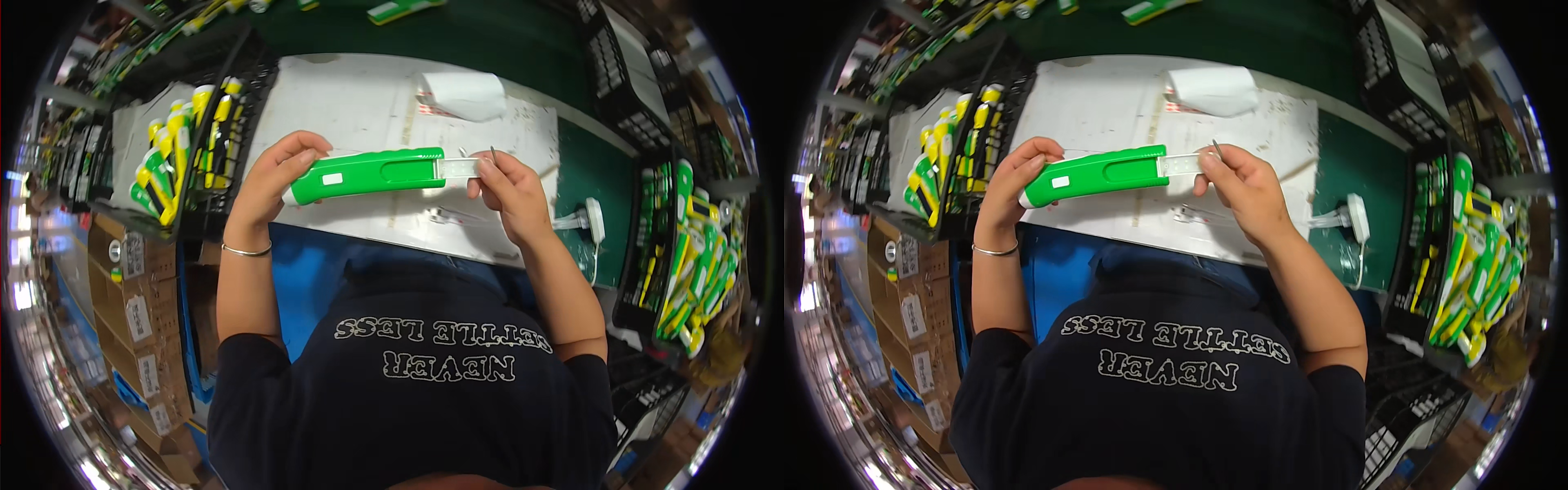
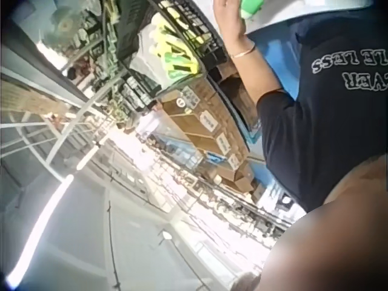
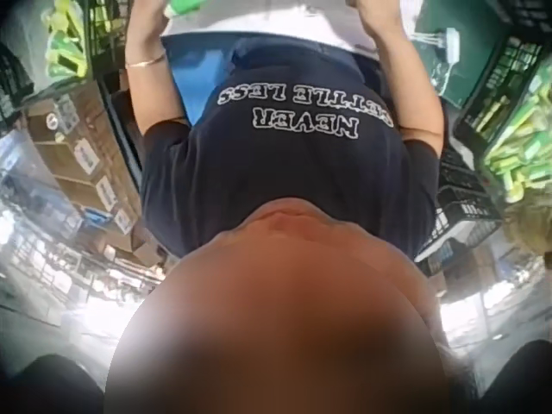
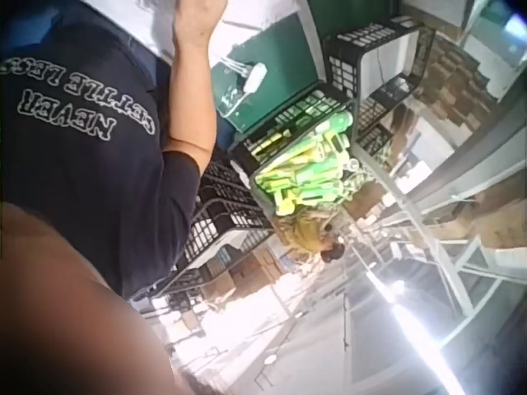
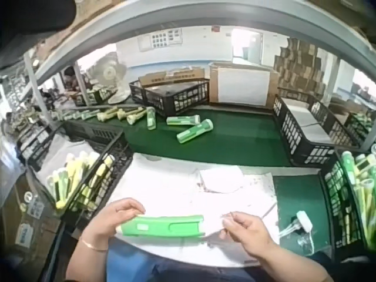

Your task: Picking up flashlights from a conveyor belt, switching them on to test the light beam functionality, and sorting them into bins.

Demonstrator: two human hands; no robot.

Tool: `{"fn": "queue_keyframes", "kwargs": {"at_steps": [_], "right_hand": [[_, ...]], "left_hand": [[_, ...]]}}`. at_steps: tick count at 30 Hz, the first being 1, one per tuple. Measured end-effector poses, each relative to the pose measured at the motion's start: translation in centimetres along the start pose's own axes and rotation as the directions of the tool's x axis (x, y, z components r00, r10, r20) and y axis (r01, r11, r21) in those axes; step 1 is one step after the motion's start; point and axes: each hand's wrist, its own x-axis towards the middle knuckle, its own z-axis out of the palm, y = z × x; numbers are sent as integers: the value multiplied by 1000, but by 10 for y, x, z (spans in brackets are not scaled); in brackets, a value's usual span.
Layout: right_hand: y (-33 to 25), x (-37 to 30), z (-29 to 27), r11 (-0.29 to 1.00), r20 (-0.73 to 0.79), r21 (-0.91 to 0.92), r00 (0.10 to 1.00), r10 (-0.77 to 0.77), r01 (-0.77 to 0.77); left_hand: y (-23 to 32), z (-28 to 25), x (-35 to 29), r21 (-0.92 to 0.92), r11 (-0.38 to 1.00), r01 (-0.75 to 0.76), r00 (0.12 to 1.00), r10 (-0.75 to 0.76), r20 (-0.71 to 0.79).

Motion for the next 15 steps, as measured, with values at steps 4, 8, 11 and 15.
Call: {"fn": "queue_keyframes", "kwargs": {"at_steps": [4,8,11,15], "right_hand": [[-2,18,23,996,56,-23,995,-84,86],[1,31,33,999,3,-21,999,-35,35],[5,38,34,999,41,8,998,-38,38],[9,44,39,1000,45,1,999,-21,21]], "left_hand": [[16,-61,-78,-257,859,-443,889,384,-251],[23,-139,-197,-142,506,-851,374,394,-839],[10,-193,-267,80,476,-876,122,377,-918],[-16,-258,-325,6,612,-791,26,44,-999]]}}
